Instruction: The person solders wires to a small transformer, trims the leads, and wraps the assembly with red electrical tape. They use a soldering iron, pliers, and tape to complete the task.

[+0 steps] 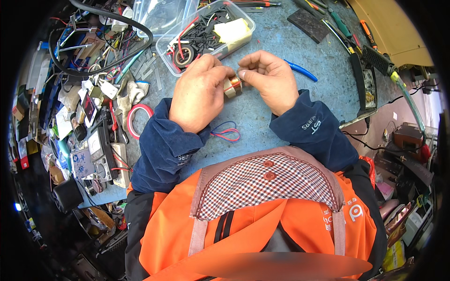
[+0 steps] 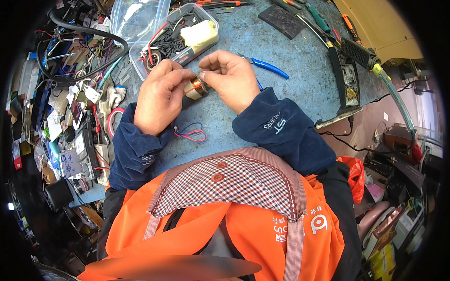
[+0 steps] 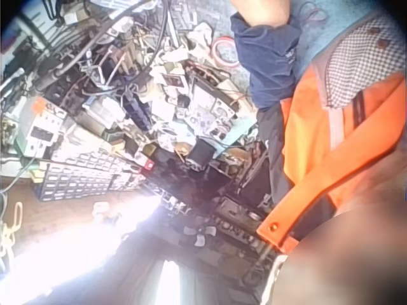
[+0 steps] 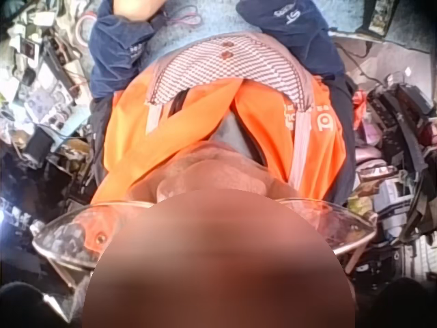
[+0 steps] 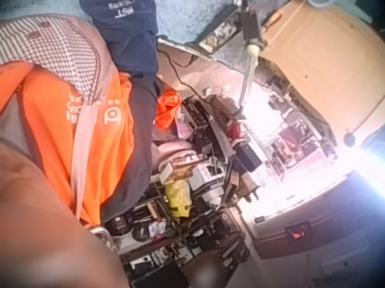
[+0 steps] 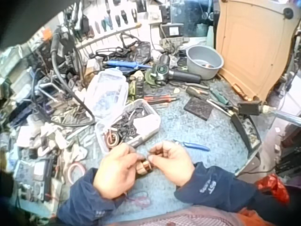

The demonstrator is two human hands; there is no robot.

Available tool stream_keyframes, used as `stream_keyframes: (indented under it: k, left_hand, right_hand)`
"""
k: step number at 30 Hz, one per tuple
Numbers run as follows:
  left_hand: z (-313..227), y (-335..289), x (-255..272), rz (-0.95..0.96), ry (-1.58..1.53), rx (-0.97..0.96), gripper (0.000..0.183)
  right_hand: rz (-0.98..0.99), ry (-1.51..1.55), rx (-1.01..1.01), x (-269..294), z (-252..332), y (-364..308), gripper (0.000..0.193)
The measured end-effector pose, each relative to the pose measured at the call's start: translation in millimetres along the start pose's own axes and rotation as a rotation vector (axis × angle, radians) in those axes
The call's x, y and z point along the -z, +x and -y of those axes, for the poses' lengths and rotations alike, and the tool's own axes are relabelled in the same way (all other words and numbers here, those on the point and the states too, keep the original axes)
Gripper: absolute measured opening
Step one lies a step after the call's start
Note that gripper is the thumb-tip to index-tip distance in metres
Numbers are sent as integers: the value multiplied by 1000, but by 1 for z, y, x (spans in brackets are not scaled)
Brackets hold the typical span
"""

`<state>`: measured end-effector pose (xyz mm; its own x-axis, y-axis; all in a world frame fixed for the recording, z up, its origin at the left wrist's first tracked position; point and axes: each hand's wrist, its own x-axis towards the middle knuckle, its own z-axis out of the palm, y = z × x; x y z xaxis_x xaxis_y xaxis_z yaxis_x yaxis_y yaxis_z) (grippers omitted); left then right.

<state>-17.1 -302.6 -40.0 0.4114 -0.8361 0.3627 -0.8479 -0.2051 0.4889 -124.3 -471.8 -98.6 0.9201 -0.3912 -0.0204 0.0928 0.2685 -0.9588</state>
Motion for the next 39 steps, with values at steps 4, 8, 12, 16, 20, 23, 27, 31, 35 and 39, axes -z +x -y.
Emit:
stream_keyframes:
  k: [4, 8, 12, 16, 20, 23, 27, 31, 35, 39]
  left_hand:
    - [1, -1, -1, -6, -10, 11, 21]
    - [3, -1, -1, -17, -17, 28, 20]
    - [2, 0, -2, -11, -34, 54, 20]
    - [3, -1, -3, -23, -21, 52, 21]
    - [1, 0, -2, -39, -39, 51, 24]
    - [1, 0, -1, -24, -51, 63, 25]
    - [3, 1, -3, -23, -45, 46, 26]
    - [4, 0, -2, -30, -58, 47, 26]
    - [4, 0, -5, -55, -91, 42, 26]
    - [5, 0, -3, -30, -79, 49, 24]
  right_hand:
    - [24, -52, 27, 2, -2, 1, 22]
    - [47, -113, 70, 3, -4, 0, 24]
    - [55, -130, 88, 3, -5, 0, 24]
    - [10, -46, 88, 0, -5, 2, 20]
    - [-5, -23, 15, -1, 0, 2, 19]
    - [8, -75, 12, 0, 1, 3, 21]
    - [35, -195, 86, 2, 2, 8, 20]
    - [94, -337, 116, 3, 9, 11, 21]
    - [104, -328, 116, 6, 5, 13, 23]
    - [58, -220, -11, 8, 15, 10, 21]
